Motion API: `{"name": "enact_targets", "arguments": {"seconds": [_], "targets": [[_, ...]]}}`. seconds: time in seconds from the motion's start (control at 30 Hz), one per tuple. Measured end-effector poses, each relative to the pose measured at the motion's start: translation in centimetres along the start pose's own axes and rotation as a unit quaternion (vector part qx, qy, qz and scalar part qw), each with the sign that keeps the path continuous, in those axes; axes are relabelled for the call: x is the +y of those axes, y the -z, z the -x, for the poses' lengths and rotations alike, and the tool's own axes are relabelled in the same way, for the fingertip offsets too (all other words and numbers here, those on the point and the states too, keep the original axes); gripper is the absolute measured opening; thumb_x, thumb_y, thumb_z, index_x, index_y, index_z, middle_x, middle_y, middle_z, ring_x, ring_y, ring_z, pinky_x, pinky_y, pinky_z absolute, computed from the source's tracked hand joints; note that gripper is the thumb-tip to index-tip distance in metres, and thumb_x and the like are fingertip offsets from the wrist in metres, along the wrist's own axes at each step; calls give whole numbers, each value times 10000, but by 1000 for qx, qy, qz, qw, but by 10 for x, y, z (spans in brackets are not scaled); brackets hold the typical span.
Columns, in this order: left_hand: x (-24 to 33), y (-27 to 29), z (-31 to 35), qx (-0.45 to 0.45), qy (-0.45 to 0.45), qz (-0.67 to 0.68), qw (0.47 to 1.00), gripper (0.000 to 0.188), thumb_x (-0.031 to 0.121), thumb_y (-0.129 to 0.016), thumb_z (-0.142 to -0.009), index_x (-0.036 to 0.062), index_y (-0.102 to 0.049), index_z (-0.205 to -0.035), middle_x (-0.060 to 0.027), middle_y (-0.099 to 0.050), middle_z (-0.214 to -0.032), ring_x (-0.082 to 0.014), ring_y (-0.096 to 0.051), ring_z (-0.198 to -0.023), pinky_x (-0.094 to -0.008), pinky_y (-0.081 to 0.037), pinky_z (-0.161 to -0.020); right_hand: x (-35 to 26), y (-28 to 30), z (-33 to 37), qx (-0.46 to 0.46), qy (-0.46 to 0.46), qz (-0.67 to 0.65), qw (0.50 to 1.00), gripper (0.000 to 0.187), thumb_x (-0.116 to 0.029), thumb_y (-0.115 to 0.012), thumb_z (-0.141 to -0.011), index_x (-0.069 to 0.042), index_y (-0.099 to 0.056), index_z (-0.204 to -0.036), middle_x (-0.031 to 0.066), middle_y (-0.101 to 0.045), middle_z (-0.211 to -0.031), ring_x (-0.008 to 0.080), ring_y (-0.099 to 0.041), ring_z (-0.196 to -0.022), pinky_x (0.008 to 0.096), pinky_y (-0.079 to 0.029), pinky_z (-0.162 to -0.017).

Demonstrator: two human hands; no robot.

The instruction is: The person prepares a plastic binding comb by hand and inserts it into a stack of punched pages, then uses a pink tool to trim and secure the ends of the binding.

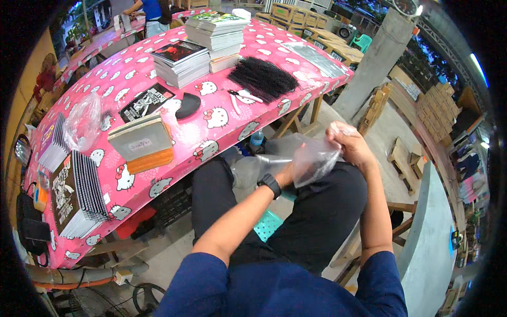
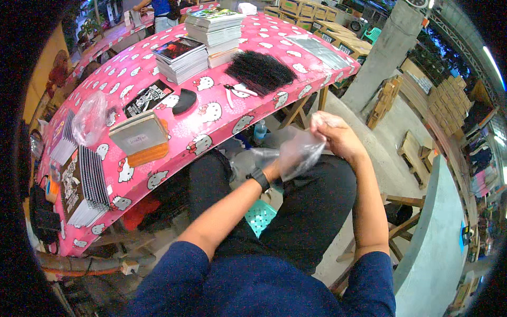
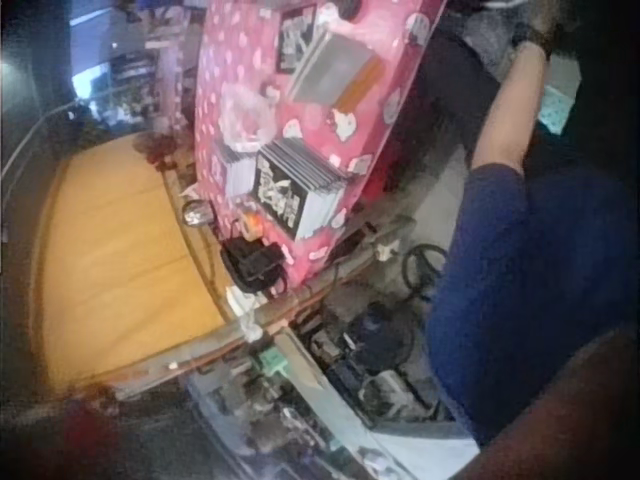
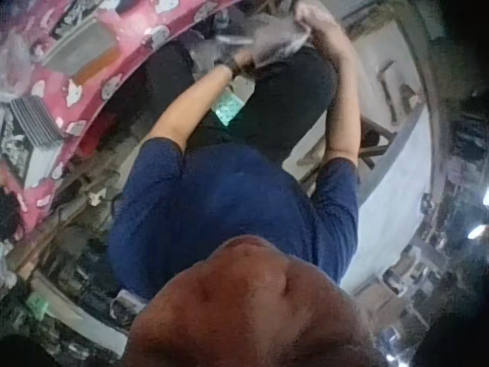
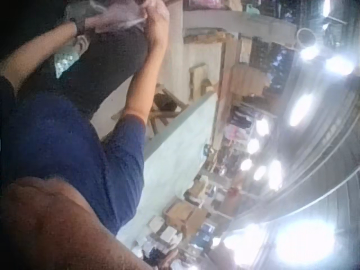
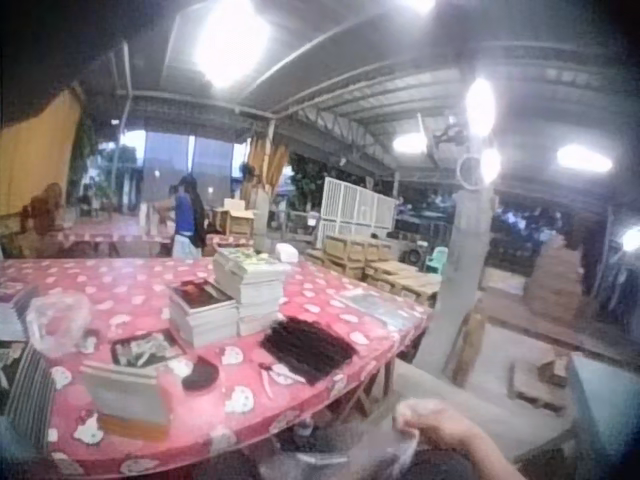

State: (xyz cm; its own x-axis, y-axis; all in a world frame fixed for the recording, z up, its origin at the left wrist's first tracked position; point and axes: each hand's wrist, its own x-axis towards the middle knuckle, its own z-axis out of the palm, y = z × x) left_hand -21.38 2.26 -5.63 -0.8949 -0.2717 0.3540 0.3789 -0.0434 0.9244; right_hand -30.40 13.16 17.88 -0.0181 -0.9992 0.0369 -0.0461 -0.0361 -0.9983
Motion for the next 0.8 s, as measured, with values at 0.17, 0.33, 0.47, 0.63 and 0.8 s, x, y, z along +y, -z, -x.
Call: {"name": "enact_targets", "arguments": {"seconds": [0.17,0.33,0.47,0.63,0.8], "targets": [[72,-23,9,20,19,293,956,762,387,-554,-807,56,-179,-1382,-98,-409,-1266,-217,-414,-1155,-350,-283,-1014,11,40,0,82,73,-94,989,158,-219,-525,-873,-63,-529,-850,-19,-505,-757,77,-471,-687,198,-382,-619],[118,-55,-19,87,34,-70,993,480,269,-584,-817,47,-467,-1226,-27,-560,-990,-125,-520,-884,-279,-406,-825,21,35,-12,97,46,-128,986,177,-230,-573,-846,-72,-527,-911,-30,-512,-782,69,-494,-717,207,-399,-632],[114,-45,-31,196,8,134,971,199,164,-494,-865,45,-593,-989,53,-528,-739,-28,-373,-530,-179,-306,-471,27,43,3,139,71,291,944,529,-294,-707,-727,-48,-480,-1136,21,-545,-1022,157,-512,-927,317,-435,-775],[131,15,-28,267,-70,73,958,174,150,-452,-859,79,-601,-804,51,-513,-689,-46,-425,-624,-206,-339,-573,76,52,48,149,-105,298,937,269,-165,-624,-754,-4,-600,-969,54,-636,-834,151,-556,-794,307,-445,-765],[152,50,-27,280,-172,154,932,309,203,-408,-888,8,-534,-1092,-101,-566,-1065,-183,-527,-968,-294,-374,-910,117,132,96,184,-83,117,972,193,-178,-524,-805,-43,-621,-904,85,-637,-923,195,-578,-859,328,-445,-790]]}}
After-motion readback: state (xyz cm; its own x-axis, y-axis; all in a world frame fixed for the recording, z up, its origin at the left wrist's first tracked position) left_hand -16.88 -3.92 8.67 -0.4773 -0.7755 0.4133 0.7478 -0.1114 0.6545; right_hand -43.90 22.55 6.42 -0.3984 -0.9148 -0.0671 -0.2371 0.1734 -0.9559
